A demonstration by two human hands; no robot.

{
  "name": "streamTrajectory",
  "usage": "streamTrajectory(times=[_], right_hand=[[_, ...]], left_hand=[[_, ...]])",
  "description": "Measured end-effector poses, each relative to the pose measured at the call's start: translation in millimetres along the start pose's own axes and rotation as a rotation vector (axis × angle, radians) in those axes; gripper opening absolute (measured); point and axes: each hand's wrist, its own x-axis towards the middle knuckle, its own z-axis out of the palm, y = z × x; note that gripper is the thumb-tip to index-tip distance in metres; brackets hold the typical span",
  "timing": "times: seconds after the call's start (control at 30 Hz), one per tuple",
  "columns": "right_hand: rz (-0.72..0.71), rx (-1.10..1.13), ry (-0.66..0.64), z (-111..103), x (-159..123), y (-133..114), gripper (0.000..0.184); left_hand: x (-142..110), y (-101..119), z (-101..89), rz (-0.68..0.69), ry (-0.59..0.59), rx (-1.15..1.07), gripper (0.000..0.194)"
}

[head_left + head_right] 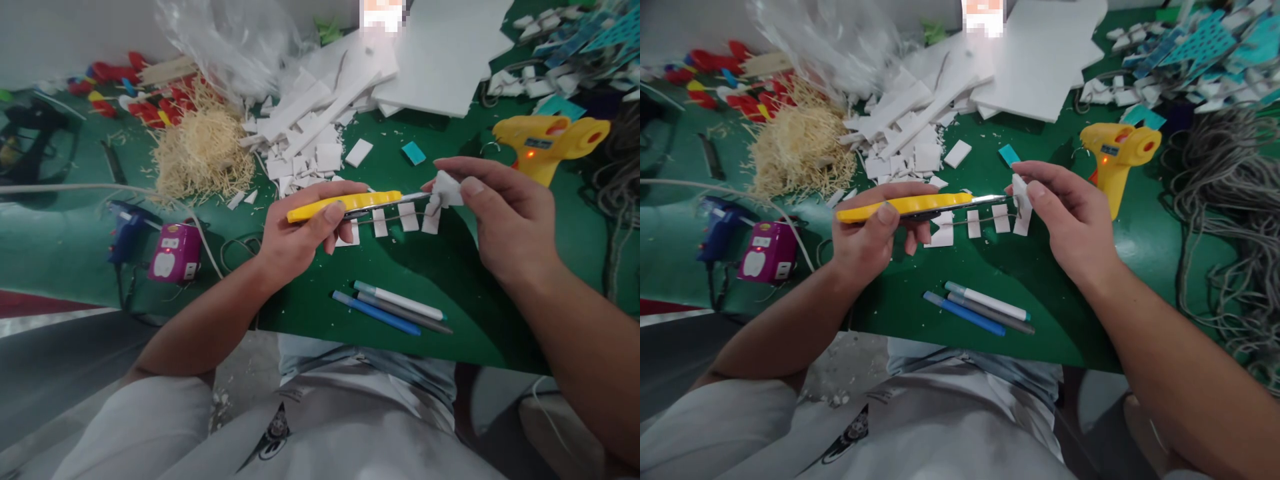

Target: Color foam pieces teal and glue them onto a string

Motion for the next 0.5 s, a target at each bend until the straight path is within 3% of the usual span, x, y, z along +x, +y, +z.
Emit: streamTrajectory(times=[0.5], right_hand=[[0.009,-0.007,-0.018,-0.9,-2.6,-0.4,0.019]], left_hand=[[0.1,2.0,-1.0,-0.042,-0.004,0.031,0.038]])
